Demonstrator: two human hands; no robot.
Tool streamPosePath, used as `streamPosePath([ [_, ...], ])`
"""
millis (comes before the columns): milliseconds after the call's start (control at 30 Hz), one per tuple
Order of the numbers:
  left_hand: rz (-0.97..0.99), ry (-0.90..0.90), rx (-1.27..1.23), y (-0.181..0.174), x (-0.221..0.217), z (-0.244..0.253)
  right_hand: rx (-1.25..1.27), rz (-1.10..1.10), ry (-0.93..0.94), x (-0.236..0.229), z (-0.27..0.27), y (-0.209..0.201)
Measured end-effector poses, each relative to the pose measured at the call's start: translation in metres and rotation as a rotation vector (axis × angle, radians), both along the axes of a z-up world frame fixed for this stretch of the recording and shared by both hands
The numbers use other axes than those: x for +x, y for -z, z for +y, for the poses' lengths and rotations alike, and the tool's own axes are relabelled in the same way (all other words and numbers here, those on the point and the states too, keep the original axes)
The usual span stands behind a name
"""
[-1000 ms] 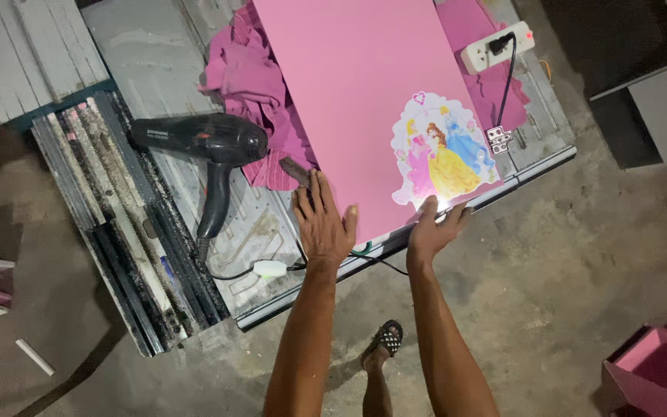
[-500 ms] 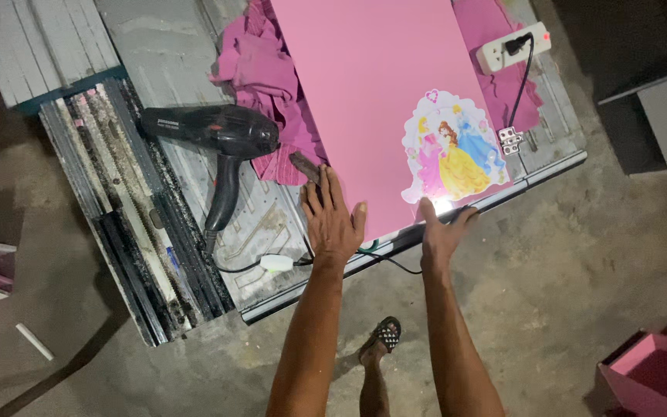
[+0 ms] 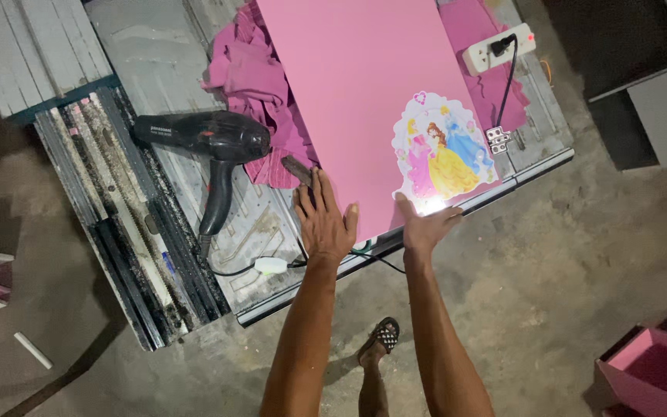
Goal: The person applies a princess decal to a pink wooden panel, uses a hairdryer to heat the adhesive, and presses the decal flat by hand.
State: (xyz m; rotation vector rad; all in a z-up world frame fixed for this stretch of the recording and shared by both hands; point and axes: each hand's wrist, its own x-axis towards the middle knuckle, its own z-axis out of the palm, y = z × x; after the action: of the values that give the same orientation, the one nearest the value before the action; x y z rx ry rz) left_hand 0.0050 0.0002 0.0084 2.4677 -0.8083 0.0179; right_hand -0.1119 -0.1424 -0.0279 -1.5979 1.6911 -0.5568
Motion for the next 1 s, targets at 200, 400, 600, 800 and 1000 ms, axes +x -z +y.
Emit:
streamPosePath([
  [200,0.030,0.012,-0.001,-0.003,-0.002,0.002,-0.143,0.133,-0.069,0.012,0.012,-0.052],
  [400,0.034,0.003,-0.004,-0.006,0.000,0.002,-0.151,0.119,-0.083,0.026,0.006,-0.072],
  [600,0.020,-0.003,-0.005,-0.008,0.002,0.001,-0.166,0.179,-0.149,0.021,0.006,-0.066],
  [800,0.055,-0.006,-0.018,-0.010,0.001,0.001,-0.311,0.261,-0.194,0.038,-0.024,-0.066],
  [1000,0.064,0.015,0.009,-0.015,0.006,0.003,-0.220,0.232,-0.236,0.034,-0.008,-0.080],
])
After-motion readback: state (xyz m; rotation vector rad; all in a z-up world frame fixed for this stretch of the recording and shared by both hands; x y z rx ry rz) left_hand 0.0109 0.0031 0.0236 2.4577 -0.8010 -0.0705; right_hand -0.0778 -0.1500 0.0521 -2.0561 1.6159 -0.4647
